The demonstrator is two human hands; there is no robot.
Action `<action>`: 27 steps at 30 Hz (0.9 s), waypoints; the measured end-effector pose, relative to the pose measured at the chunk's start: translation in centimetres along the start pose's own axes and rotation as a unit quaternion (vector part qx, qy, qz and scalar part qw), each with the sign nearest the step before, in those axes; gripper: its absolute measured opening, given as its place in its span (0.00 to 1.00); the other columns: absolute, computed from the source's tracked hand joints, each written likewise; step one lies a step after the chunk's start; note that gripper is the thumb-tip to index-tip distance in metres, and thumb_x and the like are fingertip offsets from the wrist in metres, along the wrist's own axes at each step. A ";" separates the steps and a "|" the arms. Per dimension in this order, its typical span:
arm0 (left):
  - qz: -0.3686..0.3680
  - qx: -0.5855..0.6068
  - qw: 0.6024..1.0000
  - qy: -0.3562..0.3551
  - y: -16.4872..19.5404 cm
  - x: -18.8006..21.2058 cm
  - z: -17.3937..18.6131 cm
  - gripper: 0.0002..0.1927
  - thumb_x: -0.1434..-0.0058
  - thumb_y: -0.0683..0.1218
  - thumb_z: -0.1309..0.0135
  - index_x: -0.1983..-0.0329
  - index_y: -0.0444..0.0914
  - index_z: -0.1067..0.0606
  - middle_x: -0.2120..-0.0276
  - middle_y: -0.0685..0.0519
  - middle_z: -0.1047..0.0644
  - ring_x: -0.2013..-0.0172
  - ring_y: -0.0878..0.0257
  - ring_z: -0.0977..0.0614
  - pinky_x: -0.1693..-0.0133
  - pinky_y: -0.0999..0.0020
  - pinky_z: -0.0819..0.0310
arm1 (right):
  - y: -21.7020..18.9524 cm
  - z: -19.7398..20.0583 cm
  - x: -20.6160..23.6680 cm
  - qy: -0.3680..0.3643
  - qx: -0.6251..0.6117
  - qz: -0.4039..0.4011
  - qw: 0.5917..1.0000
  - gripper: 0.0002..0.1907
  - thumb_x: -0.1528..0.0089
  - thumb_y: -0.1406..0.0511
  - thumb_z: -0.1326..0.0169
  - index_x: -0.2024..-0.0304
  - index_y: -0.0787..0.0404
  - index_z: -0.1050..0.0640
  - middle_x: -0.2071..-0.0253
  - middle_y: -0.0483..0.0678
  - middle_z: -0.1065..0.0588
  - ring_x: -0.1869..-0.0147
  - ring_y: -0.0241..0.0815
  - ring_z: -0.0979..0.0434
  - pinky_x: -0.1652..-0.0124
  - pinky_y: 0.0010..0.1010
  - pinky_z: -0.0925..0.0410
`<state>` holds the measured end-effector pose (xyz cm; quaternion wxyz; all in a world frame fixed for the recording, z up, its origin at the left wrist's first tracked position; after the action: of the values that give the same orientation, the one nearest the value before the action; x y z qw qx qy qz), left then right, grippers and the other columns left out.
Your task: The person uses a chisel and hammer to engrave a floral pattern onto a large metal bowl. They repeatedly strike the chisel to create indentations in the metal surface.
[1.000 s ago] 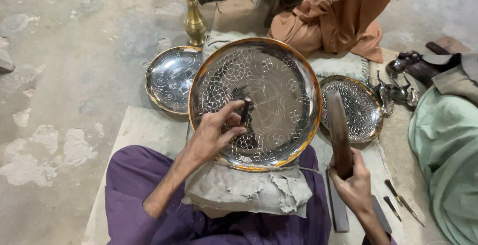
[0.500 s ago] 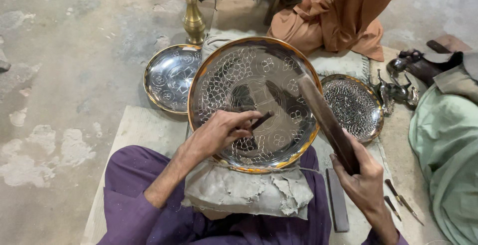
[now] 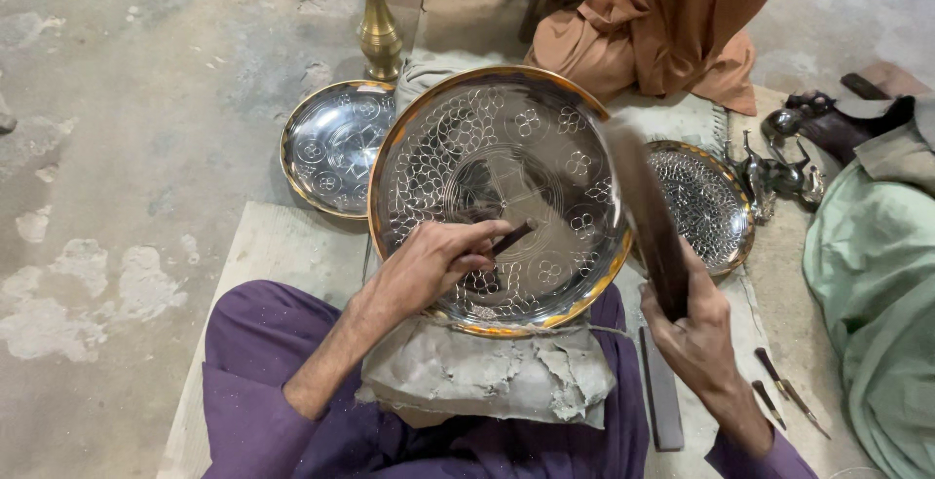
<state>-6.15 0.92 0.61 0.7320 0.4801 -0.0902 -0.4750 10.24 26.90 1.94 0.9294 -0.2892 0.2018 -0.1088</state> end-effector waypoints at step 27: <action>0.111 -0.012 0.973 0.202 -0.1 3.1 -0.6 0.25 0.40 0.39 0.39 0.38 0.37 0.28 0.64 0.44 0.17 0.65 0.55 0.14 0.63 0.57 0.20 | -10.2 -0.5 -7.9 -0.123 0.323 0.178 0.922 0.39 0.45 0.68 0.41 0.32 0.37 0.32 0.61 0.46 0.20 0.61 0.49 0.17 0.62 0.42 0.26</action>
<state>-4.20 -1.10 -0.79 0.7889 0.5441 0.0123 -0.2855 2.08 20.88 9.98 0.9939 0.0558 0.0878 0.0353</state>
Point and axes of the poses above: each hand's wrist, its own x-axis away from the middle knuckle, its own z-axis out of the back of the hand, y = z × x, the point moved 7 cm from there along -x, towards the middle knuckle
